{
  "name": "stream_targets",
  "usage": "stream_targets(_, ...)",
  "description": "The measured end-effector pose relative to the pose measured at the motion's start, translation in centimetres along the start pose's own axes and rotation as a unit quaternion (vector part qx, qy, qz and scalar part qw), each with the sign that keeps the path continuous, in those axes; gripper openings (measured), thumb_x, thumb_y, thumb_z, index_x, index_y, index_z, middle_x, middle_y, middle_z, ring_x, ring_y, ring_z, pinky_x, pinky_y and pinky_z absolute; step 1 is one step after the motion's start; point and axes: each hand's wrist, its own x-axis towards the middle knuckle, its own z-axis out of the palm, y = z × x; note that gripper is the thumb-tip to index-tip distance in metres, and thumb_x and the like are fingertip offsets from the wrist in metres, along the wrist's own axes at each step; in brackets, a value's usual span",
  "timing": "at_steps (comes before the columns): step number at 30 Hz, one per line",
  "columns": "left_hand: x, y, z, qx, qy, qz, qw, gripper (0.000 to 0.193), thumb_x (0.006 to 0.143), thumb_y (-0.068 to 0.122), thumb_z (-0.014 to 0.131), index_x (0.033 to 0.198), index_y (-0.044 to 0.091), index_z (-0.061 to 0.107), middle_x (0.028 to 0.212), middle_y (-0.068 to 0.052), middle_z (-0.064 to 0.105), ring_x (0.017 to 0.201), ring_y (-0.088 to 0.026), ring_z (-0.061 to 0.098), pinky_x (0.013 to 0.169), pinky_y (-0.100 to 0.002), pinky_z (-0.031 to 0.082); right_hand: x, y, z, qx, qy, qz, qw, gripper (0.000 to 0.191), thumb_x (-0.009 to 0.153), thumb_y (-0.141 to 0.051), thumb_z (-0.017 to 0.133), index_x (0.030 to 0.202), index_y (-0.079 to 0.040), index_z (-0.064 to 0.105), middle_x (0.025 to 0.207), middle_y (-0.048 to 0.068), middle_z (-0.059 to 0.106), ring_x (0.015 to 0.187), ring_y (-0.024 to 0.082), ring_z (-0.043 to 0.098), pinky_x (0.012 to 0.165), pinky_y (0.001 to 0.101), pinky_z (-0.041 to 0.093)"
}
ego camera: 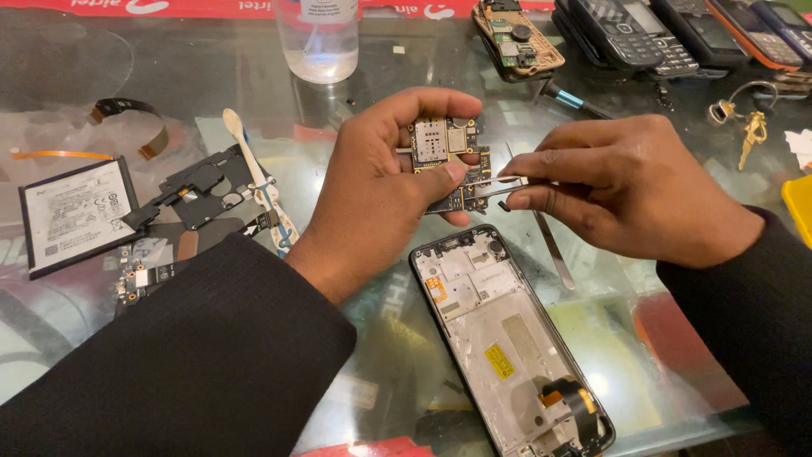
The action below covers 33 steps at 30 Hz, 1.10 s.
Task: The person holds a disassembled phone motherboard in one hand and uses a small tool to pry and work on components along its edge. Near the end, the person places the motherboard into the open phone frame on the work surface and presses it into position.
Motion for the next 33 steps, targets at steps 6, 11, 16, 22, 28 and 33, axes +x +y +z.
stream_targets(6,0.02,0.18,0.08,0.010,-0.003,-0.008,1.000,0.036,0.095,-0.008,0.059,0.131,0.000,0.060,0.109,-0.009,0.068,0.094,-0.013,0.073,0.068,-0.024,0.070,-0.17,0.05,0.25,-0.026,0.019,-0.039,0.999,0.021,0.088,-0.017,0.080,0.104,-0.002,0.077,0.095,0.011,0.073,0.071,0.025,0.071,0.062,0.0335,0.055)
stream_targets(11,0.06,0.22,0.11,0.002,-0.001,-0.007,1.000,0.036,0.095,-0.008,0.059,0.130,-0.001,0.061,0.108,-0.010,0.068,0.094,-0.013,0.072,0.068,-0.024,0.070,-0.26,0.01,0.36,-0.041,0.035,-0.042,0.998,0.022,0.087,-0.019,0.082,0.103,-0.004,0.077,0.096,0.010,0.070,0.071,0.024,0.070,0.063,0.0335,0.054)
stream_targets(16,-0.05,0.17,0.02,-0.010,0.000,-0.009,1.000,0.035,0.096,-0.008,0.058,0.130,0.000,0.061,0.111,-0.009,0.067,0.098,-0.012,0.071,0.070,-0.025,0.071,-0.30,0.00,0.28,-0.047,0.016,-0.031,0.998,0.019,0.085,-0.017,0.084,0.100,-0.005,0.079,0.084,0.007,0.067,0.055,0.018,0.063,0.050,0.0333,0.048)
stream_targets(22,-0.04,0.05,0.11,-0.011,-0.005,-0.006,1.000,0.035,0.096,-0.008,0.059,0.130,0.000,0.061,0.109,-0.009,0.068,0.098,-0.011,0.072,0.072,-0.025,0.071,-0.23,-0.04,0.18,-0.096,0.040,-0.081,0.991,0.018,0.084,-0.018,0.085,0.096,-0.006,0.079,0.074,0.007,0.056,0.052,0.023,0.055,0.048,0.0377,0.042)
stream_targets(28,-0.11,-0.07,0.29,-0.015,-0.015,-0.003,1.000,0.033,0.097,-0.009,0.060,0.129,0.000,0.063,0.105,-0.008,0.070,0.087,-0.011,0.072,0.067,-0.023,0.068,-0.24,-0.39,0.33,-0.060,0.013,-0.033,0.998,0.016,0.085,-0.020,0.083,0.090,-0.005,0.078,0.066,0.006,0.051,0.047,0.022,0.051,0.045,0.0395,0.038)
stream_targets(33,-0.05,-0.13,0.38,-0.013,-0.032,0.011,0.999,0.034,0.099,-0.008,0.059,0.132,0.001,0.063,0.104,-0.009,0.071,0.085,-0.010,0.071,0.067,-0.023,0.067,-0.06,-0.22,0.48,0.023,-0.014,0.002,1.000,0.015,0.089,-0.017,0.076,0.089,-0.002,0.076,0.064,0.006,0.046,0.053,0.020,0.048,0.050,0.0383,0.037)
